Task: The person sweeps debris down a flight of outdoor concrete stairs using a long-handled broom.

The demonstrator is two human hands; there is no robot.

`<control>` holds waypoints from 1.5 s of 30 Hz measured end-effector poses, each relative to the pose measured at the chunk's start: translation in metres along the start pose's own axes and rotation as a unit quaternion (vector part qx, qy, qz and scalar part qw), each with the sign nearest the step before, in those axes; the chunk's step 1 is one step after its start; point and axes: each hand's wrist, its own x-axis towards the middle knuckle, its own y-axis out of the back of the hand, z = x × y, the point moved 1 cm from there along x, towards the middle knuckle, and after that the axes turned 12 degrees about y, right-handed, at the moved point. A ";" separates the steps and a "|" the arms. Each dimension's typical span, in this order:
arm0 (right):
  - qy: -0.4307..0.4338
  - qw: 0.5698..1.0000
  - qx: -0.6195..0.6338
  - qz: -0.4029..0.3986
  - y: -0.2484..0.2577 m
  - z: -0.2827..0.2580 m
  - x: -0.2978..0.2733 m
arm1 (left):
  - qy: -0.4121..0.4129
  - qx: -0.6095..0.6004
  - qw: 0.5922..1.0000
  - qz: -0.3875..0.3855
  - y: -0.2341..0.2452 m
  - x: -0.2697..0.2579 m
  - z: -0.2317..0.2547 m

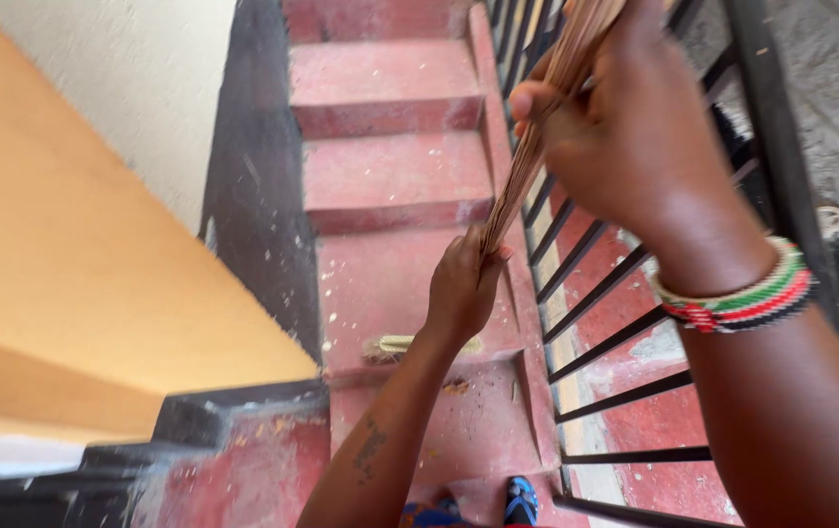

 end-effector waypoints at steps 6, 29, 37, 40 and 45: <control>-0.014 0.985 0.163 -0.053 -0.015 -0.060 0.020 | 0.000 -0.026 0.998 0.057 0.060 -0.043 -0.016; -0.059 0.840 0.497 -0.208 -0.151 -0.018 -0.177 | 0.194 0.116 0.959 0.174 -0.008 -0.188 -0.199; -0.115 0.863 0.442 -0.217 -0.093 0.028 -0.185 | 0.249 0.101 0.960 0.079 -0.079 -0.152 -0.147; -0.114 0.884 0.386 -0.239 -0.072 0.041 -0.178 | 0.241 0.075 0.966 0.051 -0.108 -0.140 -0.131; -0.139 0.885 0.352 -0.273 -0.044 0.057 -0.156 | 0.177 0.103 0.978 0.047 -0.122 -0.123 -0.105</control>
